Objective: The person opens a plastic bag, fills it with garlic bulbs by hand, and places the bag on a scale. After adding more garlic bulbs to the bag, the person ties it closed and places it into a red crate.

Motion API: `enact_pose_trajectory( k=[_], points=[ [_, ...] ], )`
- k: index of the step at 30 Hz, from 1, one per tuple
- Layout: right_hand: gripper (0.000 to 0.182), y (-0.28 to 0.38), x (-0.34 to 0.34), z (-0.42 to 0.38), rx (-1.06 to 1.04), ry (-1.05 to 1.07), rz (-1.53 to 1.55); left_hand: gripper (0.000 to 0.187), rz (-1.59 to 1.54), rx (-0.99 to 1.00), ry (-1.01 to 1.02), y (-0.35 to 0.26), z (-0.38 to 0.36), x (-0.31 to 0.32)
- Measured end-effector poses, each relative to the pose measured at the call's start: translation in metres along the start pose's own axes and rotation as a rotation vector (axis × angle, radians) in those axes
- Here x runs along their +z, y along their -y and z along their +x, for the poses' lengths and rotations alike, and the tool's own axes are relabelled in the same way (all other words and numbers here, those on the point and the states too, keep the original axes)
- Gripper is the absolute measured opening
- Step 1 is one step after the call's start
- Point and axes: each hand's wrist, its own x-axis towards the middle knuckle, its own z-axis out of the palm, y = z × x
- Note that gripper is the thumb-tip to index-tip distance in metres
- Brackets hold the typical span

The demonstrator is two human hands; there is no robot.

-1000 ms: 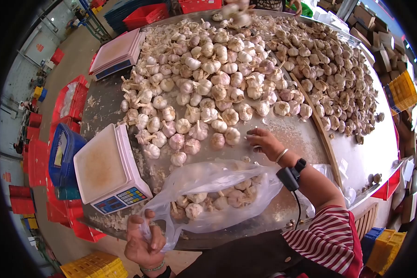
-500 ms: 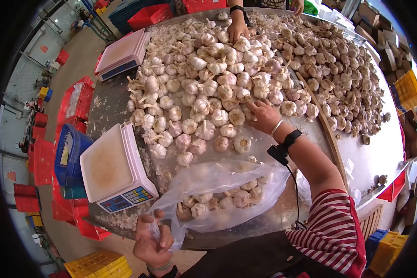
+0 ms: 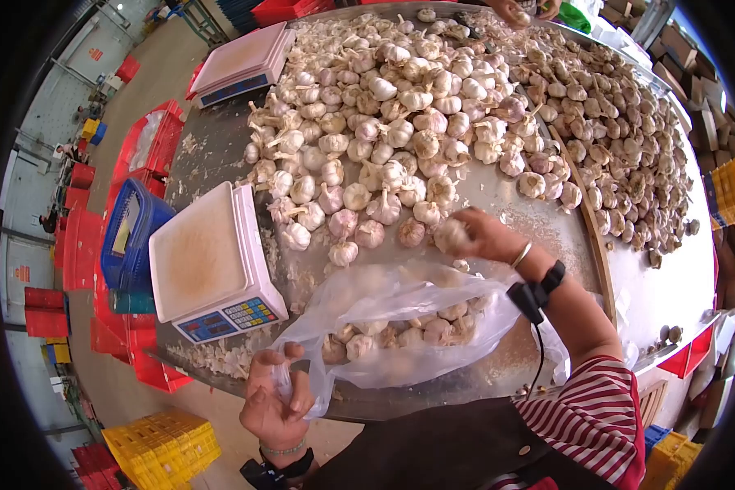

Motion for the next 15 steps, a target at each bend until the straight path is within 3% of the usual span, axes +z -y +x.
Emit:
enact_pose_trajectory(
  k=[1, 8, 11, 15],
  points=[
    [0.063, 0.004, 0.012, -0.004, -0.111, -0.011, -0.325, 0.047, 0.000, 0.004, -0.005, 0.000, 0.000, 0.001],
    [0.061, 0.012, 0.036, 0.011, -0.078, 0.249, -0.303, 0.045, 0.098, -0.010, 0.078, -0.001, -0.004, 0.010],
    [0.059, 0.014, 0.032, 0.011, 0.009, 0.222, -0.246, 0.045, 0.101, 0.005, 0.069, -0.003, -0.010, 0.009],
    [0.055, -0.017, 0.032, 0.005, 0.008, 0.020, -0.007, 0.045, 0.132, 0.032, -0.002, -0.005, -0.022, 0.011]
  ],
)
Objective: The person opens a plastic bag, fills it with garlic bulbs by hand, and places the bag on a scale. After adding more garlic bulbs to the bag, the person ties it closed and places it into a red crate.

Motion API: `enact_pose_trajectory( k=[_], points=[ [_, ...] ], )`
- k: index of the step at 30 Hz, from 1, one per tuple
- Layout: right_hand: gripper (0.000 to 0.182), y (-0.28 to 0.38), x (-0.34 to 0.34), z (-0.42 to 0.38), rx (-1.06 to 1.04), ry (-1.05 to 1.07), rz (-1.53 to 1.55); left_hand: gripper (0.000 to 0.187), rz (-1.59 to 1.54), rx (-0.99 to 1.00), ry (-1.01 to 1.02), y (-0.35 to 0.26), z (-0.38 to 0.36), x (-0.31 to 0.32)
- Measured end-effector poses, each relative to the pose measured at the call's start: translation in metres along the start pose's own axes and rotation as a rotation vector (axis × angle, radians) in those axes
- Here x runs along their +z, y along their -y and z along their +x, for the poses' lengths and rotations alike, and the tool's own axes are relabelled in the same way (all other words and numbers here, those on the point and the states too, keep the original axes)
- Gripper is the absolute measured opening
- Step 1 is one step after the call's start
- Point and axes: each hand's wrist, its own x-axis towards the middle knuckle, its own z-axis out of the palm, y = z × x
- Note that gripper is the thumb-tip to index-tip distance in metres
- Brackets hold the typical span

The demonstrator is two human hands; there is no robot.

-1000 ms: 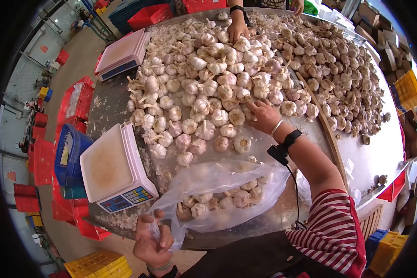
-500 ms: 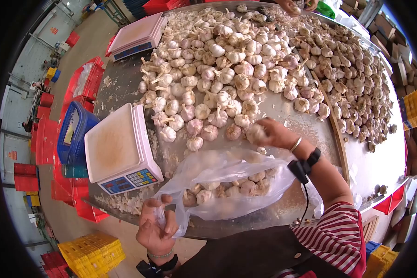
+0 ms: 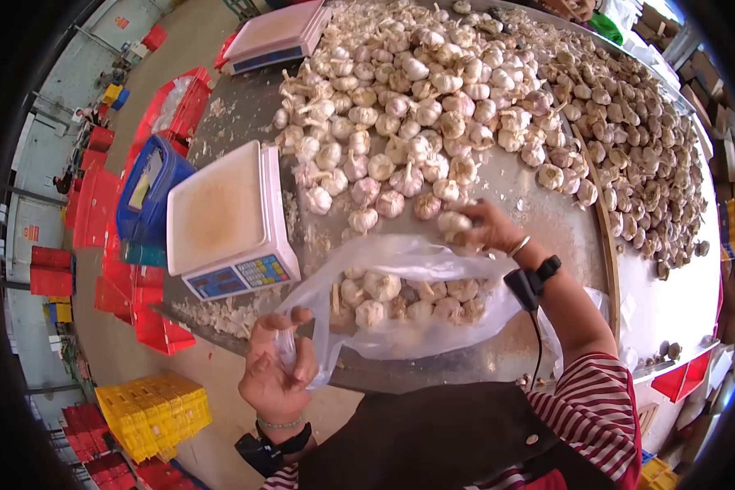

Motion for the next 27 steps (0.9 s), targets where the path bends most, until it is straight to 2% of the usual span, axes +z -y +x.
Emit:
enact_pose_trajectory(
  k=[2, 3, 5, 6, 8, 10, 12, 14, 18, 22, 23, 24, 26, 27],
  points=[
    [0.060, 0.028, -0.015, -0.021, 0.234, -0.009, 0.514, 0.045, -0.002, 0.013, -0.011, 0.000, -0.003, 0.001],
    [0.060, 0.046, -0.022, -0.033, 0.241, 0.007, 0.512, 0.045, 0.030, 0.039, -0.013, 0.001, -0.004, 0.002],
    [0.061, 0.082, -0.029, -0.057, 0.045, -0.093, 0.615, 0.045, 0.064, 0.081, -0.016, 0.001, -0.006, 0.005],
    [0.061, 0.098, -0.027, -0.068, 0.044, -0.085, 0.615, 0.045, 0.064, 0.085, -0.024, 0.003, -0.007, 0.007],
    [0.060, 0.126, -0.014, -0.085, -0.289, 0.092, 0.856, 0.045, 0.142, 0.129, -0.122, 0.005, -0.007, 0.011],
    [0.059, 0.144, 0.003, -0.086, -0.535, 0.235, 0.512, 0.043, 0.185, 0.178, -0.126, 0.007, -0.010, 0.014],
    [0.055, 0.154, 0.029, -0.086, -0.491, 0.248, 0.227, 0.041, 0.390, 0.200, -0.186, 0.006, -0.015, 0.018],
    [0.057, 0.148, 0.058, -0.080, -0.365, 0.131, -0.059, 0.041, 0.353, 0.228, -0.168, 0.001, -0.023, 0.022],
    [0.056, 0.110, 0.068, -0.080, -0.436, 0.029, -0.234, 0.042, 0.244, 0.262, -0.094, -0.018, -0.042, 0.018],
    [0.075, 0.084, 0.019, -0.114, -0.329, 0.057, -0.342, 0.042, 0.241, 0.335, -0.083, -0.020, -0.055, 0.018],
    [0.084, 0.083, 0.007, -0.125, -0.367, 0.007, -0.378, 0.042, 0.236, 0.330, -0.083, -0.023, -0.058, 0.018],
    [0.084, 0.092, -0.003, -0.133, -0.359, 0.010, -0.381, 0.041, 0.244, 0.395, -0.038, -0.028, -0.061, 0.021],
    [0.090, 0.108, -0.020, -0.148, -0.252, 0.122, -0.330, 0.041, 0.242, 0.454, 0.004, -0.044, -0.069, 0.027],
    [0.090, 0.118, -0.025, -0.153, -0.326, 0.064, -0.348, 0.039, 0.271, 0.532, 0.059, -0.055, -0.074, 0.031]
  ],
)
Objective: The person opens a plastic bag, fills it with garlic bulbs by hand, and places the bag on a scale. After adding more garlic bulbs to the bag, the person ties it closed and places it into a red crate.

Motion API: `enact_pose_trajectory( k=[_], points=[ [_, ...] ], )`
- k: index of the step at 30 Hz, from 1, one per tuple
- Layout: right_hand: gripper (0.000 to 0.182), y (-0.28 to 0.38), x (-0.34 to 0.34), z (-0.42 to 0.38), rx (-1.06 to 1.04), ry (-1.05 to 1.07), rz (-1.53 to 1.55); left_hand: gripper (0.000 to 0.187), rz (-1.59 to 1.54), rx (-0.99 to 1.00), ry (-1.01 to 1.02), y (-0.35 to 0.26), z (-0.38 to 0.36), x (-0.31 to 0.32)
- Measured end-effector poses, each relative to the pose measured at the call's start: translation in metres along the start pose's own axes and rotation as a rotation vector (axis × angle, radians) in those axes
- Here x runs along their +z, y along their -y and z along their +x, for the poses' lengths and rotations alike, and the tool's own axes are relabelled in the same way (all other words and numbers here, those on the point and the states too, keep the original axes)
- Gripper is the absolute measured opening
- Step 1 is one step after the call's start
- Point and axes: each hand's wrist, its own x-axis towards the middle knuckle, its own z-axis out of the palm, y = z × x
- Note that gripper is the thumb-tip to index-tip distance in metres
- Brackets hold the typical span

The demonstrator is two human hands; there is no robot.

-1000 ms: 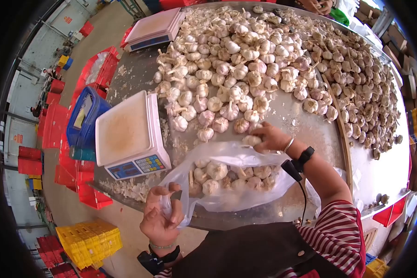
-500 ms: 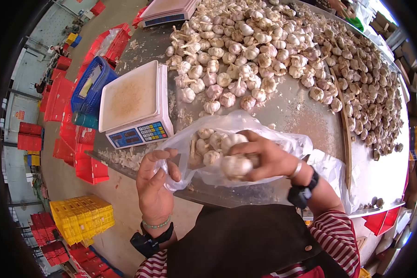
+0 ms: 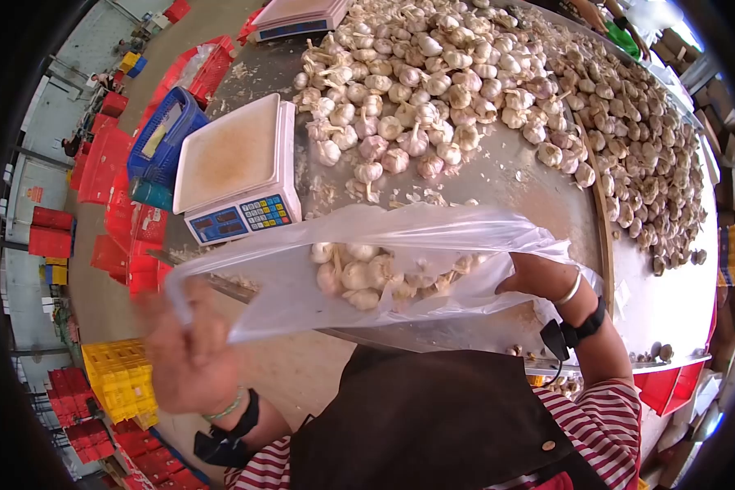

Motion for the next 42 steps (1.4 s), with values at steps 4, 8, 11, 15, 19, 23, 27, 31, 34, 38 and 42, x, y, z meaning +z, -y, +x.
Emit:
enact_pose_trajectory(
  k=[4, 8, 11, 15, 19, 23, 27, 31, 34, 38, 42],
  points=[
    [0.086, 0.014, -0.022, -0.004, 0.070, 0.093, -0.078, 0.033, 0.088, 0.087, 0.135, -0.009, 0.014, 0.004],
    [0.075, 0.003, -0.007, -0.005, 0.057, 0.361, -0.188, 0.031, 0.100, -0.175, -0.130, 0.038, 0.012, 0.000],
    [0.058, 0.012, -0.020, 0.006, -0.143, 0.471, 0.004, 0.031, 0.195, -0.395, -0.082, 0.063, -0.002, -0.001],
    [0.024, 0.037, -0.066, 0.059, -0.080, 0.353, 0.172, 0.025, 0.101, -0.489, -0.114, 0.086, -0.013, -0.011],
    [0.023, -0.038, -0.041, 0.132, 0.037, 0.016, -0.318, 0.022, 0.009, -0.532, -0.181, 0.097, -0.012, -0.020],
    [0.052, -0.104, 0.018, 0.181, 0.135, 0.167, -0.563, 0.020, -0.022, -0.572, -0.196, 0.105, -0.010, -0.027],
    [0.053, -0.131, 0.054, 0.195, 0.273, 0.032, -0.458, 0.019, -0.059, -0.628, -0.222, 0.113, -0.006, -0.035],
    [0.040, -0.137, 0.043, 0.172, 0.434, -0.237, 0.099, 0.019, -0.094, -0.659, -0.207, 0.127, 0.002, -0.044],
    [0.036, -0.112, 0.023, 0.155, 0.670, -0.266, 1.190, 0.019, -0.134, -0.712, -0.196, 0.136, 0.010, -0.046],
    [0.046, -0.097, 0.043, 0.171, 0.460, -0.129, 0.415, 0.019, -0.172, -0.751, -0.154, 0.146, 0.021, -0.042],
    [0.047, -0.085, 0.067, 0.195, 0.118, 0.123, -0.262, 0.025, -0.146, -0.738, -0.158, 0.148, 0.027, -0.039]
  ],
)
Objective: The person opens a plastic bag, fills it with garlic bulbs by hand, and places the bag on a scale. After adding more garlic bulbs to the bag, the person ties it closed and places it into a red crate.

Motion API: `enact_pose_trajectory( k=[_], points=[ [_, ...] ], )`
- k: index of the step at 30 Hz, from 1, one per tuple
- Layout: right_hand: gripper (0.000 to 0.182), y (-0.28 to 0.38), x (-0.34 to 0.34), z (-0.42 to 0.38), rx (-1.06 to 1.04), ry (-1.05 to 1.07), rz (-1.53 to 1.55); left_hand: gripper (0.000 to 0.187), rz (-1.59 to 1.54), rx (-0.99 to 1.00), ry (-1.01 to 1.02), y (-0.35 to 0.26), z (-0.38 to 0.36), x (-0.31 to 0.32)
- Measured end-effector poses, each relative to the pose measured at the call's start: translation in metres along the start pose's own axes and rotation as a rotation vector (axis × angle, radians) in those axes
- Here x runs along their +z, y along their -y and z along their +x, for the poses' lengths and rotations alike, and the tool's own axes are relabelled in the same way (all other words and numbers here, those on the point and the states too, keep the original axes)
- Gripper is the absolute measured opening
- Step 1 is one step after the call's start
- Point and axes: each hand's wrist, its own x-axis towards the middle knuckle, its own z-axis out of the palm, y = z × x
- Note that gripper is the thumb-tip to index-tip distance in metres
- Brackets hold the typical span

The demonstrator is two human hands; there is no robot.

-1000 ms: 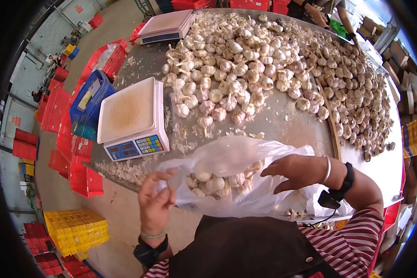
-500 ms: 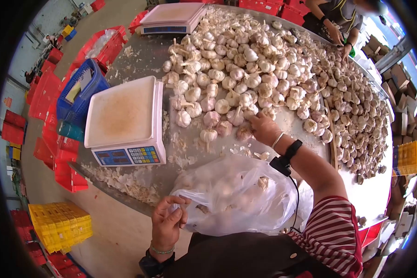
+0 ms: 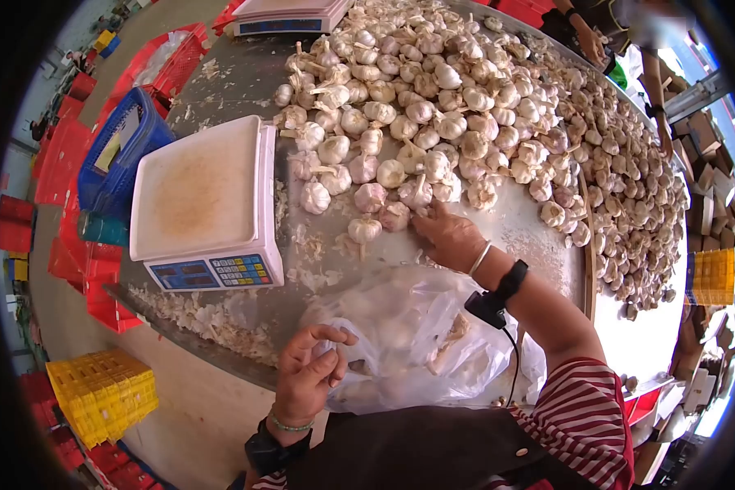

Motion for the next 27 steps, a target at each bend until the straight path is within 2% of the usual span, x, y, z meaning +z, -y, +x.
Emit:
enact_pose_trajectory(
  k=[2, 3, 6, 7, 9, 10, 12, 13, 15, 17, 18, 19, 21, 22, 23, 25, 26, 27],
  points=[
    [0.040, 0.002, 0.011, 0.008, 0.123, -0.021, -0.081, 0.026, 0.000, 0.007, -0.020, -0.002, -0.001, -0.001],
    [0.040, -0.003, 0.015, 0.009, 0.119, -0.019, -0.080, 0.027, -0.002, 0.012, -0.032, -0.002, -0.003, -0.001],
    [0.033, -0.023, 0.011, 0.003, 0.187, -0.155, 0.473, 0.029, -0.008, 0.028, -0.056, -0.001, -0.009, -0.003],
    [0.033, -0.027, 0.008, -0.004, 0.182, -0.157, 0.467, 0.029, -0.011, 0.035, -0.054, -0.002, -0.011, -0.003],
    [0.030, -0.006, -0.022, -0.032, 0.427, -0.212, 1.595, 0.030, -0.002, 0.045, -0.041, -0.001, -0.017, -0.006],
    [0.030, 0.004, -0.036, -0.048, 0.432, -0.219, 1.590, 0.030, -0.005, 0.042, -0.034, 0.000, -0.019, -0.008],
    [0.038, 0.026, -0.064, -0.083, 0.267, 0.046, 1.978, 0.031, -0.063, 0.070, -0.021, 0.002, -0.019, -0.009],
    [0.043, 0.039, -0.074, -0.098, 0.227, 0.081, 1.888, 0.031, -0.066, 0.064, -0.010, 0.001, -0.019, -0.005],
    [0.045, 0.055, -0.067, -0.114, -0.017, 0.335, 2.175, 0.029, -0.109, 0.128, 0.024, -0.004, -0.020, 0.003],
    [0.045, 0.072, -0.050, -0.116, -0.359, 0.199, 1.719, 0.033, -0.087, 0.170, 0.046, -0.007, -0.023, 0.007],
    [0.039, 0.078, -0.043, -0.116, -0.378, 0.342, 1.703, 0.035, -0.095, 0.206, 0.056, -0.012, -0.026, 0.011],
    [0.034, 0.094, -0.054, -0.141, 0.111, 0.381, 1.681, 0.037, -0.103, 0.242, 0.067, -0.017, -0.029, 0.015],
    [0.037, 0.101, -0.030, -0.131, 0.040, 0.358, 1.137, 0.042, -0.108, 0.274, 0.090, -0.028, -0.040, 0.016],
    [0.046, 0.103, -0.024, -0.133, 0.083, 0.281, 0.973, 0.044, -0.103, 0.332, 0.163, -0.034, -0.045, 0.013],
    [0.046, 0.104, -0.024, -0.135, 0.081, 0.271, 0.972, 0.045, -0.097, 0.391, 0.236, -0.039, -0.050, 0.009],
    [0.053, 0.104, -0.038, -0.135, -0.007, 0.275, 0.760, 0.050, -0.087, 0.403, 0.216, -0.044, -0.057, -0.001],
    [0.056, 0.098, -0.063, -0.128, -0.043, 0.426, 0.872, 0.050, -0.091, 0.393, 0.225, -0.046, -0.059, -0.005],
    [0.046, 0.073, -0.064, -0.119, -0.193, 0.404, 0.995, 0.050, -0.095, 0.382, 0.235, -0.046, -0.060, -0.008]
  ],
)
